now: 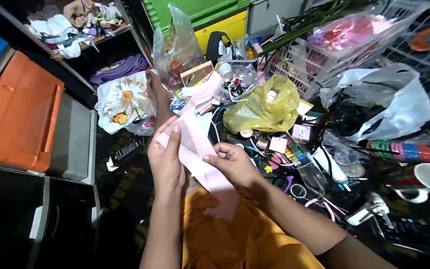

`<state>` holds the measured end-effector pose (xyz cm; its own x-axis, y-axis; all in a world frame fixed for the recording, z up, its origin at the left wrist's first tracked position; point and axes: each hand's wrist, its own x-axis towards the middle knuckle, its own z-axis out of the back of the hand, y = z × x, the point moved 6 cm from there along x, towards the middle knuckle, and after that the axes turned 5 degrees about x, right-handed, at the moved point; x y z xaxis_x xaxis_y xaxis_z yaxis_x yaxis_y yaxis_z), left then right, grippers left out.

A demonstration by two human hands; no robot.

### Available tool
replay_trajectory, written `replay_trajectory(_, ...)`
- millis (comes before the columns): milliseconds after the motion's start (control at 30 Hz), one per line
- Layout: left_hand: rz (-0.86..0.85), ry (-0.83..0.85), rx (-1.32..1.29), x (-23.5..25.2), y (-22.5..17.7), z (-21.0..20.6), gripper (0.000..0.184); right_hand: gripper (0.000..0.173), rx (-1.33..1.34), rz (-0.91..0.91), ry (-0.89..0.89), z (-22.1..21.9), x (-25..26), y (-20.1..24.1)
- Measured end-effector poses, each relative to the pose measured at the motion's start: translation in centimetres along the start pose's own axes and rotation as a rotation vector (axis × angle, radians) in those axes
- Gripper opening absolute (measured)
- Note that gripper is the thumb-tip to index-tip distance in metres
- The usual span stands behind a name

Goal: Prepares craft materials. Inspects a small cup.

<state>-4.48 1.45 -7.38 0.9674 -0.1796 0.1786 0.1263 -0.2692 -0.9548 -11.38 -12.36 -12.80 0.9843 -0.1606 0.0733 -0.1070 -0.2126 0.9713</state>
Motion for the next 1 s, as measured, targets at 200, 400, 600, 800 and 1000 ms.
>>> replay_trajectory(200,0.125,0.038,0.054,-2.4,3.3,0.2,0.014,0.012,0.001,0.023,0.055,0.5,-0.6,-0.8)
replay_trajectory(400,0.033,-0.083,0.205,-2.3,1.4,5.2,0.016,0.024,-0.738,-0.161,-0.088,15.3,-2.8,-4.3)
replay_trajectory(600,-0.027,-0.066,0.307,-1.7,-0.6,5.8,0.016,0.033,-1.175,-0.594,0.029,24.9,-3.7,-14.6)
replay_trajectory(800,-0.005,-0.035,0.406,-2.0,-1.5,4.0,0.015,0.030,-1.266,-0.586,0.005,23.4,-3.4,-15.9)
replay_trajectory(1000,0.050,0.039,0.353,-1.3,-0.8,3.8,0.005,0.029,-0.943,-0.423,-0.119,22.3,-2.8,-10.9)
